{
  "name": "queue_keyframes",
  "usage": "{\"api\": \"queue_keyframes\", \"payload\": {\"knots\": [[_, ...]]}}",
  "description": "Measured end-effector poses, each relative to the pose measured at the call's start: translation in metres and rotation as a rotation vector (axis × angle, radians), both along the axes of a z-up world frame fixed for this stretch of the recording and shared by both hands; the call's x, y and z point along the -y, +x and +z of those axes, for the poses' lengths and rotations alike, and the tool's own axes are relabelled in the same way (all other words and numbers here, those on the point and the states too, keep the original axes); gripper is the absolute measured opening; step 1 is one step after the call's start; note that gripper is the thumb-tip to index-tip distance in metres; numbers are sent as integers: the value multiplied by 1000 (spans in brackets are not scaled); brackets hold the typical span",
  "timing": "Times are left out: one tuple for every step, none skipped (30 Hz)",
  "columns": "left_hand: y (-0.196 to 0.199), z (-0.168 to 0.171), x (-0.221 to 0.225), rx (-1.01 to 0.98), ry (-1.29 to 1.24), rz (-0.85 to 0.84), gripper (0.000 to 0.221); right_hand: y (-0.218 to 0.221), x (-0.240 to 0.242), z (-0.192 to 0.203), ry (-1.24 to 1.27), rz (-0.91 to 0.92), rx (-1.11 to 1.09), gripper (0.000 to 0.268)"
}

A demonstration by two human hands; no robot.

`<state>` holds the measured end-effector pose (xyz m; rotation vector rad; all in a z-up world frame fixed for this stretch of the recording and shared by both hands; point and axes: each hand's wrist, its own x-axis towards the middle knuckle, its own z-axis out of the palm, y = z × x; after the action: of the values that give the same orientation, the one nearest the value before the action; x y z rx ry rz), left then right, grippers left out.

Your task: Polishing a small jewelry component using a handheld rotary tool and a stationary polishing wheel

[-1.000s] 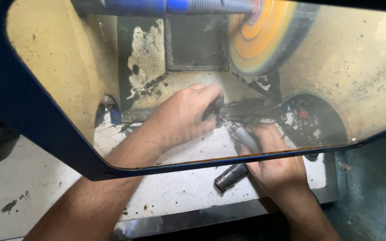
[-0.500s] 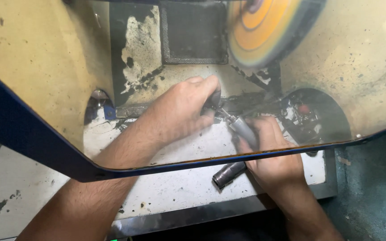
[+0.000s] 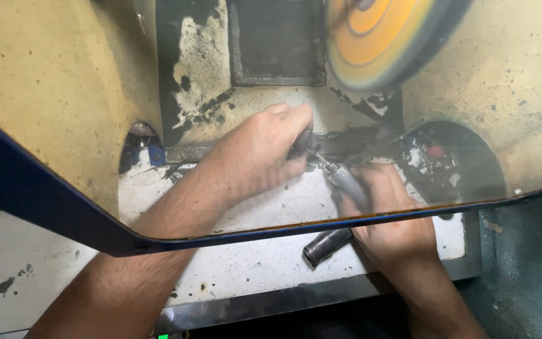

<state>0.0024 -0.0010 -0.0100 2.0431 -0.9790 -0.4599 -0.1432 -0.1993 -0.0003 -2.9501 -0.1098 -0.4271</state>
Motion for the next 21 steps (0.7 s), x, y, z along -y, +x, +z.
{"api": "queue_keyframes", "payload": {"knots": [[0, 0, 0, -1, 0, 0, 26, 0, 1, -2, 0, 0, -1, 25], [1, -1, 1, -4, 3, 1, 26, 0, 2, -3, -22, -5, 14, 26], [1, -1, 1, -8, 6, 3, 26, 0, 3, -5, -44, -9, 28, 26], [1, -1, 1, -9, 6, 3, 26, 0, 4, -4, -44, -9, 27, 26], [1, 0, 0, -9, 6, -4, 26, 0, 4, -4, -69, -9, 33, 26], [1, 1, 0, -9, 6, -12, 27, 0, 4, -3, -95, -10, 38, 25], [1, 1, -1, -9, 6, -11, 27, 0, 3, -2, -95, -9, 38, 25], [1, 2, -2, -15, 7, -10, 27, 1, 3, -2, -77, -5, 34, 25], [0, 3, -2, -21, 9, -9, 27, 1, 2, -1, -59, -1, 30, 25], [0, 1, -1, -22, 9, -9, 27, 1, -1, 2, -59, -1, 29, 25], [0, -1, -1, -22, -7, -6, 27, 0, -4, 5, -25, 5, 27, 24], [-1, -3, 0, -23, -22, -4, 27, 0, -7, 8, 9, 10, 24, 22], [-1, -3, -1, -24, -22, -1, 27, 0, -9, 10, 9, 13, 23, 22], [0, -2, -1, -20, -25, -2, 26, 1, -11, 13, 8, 13, 24, 22], [-1, -2, -1, -18, -28, -2, 25, 1, -14, 15, 7, 13, 23, 21], [-1, 0, -2, -20, -27, 1, 25, 1, -12, 14, 8, 16, 21, 21], [-1, 2, -3, -29, -39, -3, 25, 2, -11, 13, 13, 24, 19, 22], [-1, 4, -4, -38, -50, -8, 25, 3, -9, 12, 17, 31, 16, 23], [-1, 4, -4, -38, -49, -7, 25, 3, -7, 8, 18, 32, 16, 23], [-1, 5, -4, -35, -49, -8, 25, 3, -5, 5, 2, 24, 19, 23], [-1, 5, -4, -31, -48, -11, 25, 3, -3, 1, -14, 13, 23, 24]]}}
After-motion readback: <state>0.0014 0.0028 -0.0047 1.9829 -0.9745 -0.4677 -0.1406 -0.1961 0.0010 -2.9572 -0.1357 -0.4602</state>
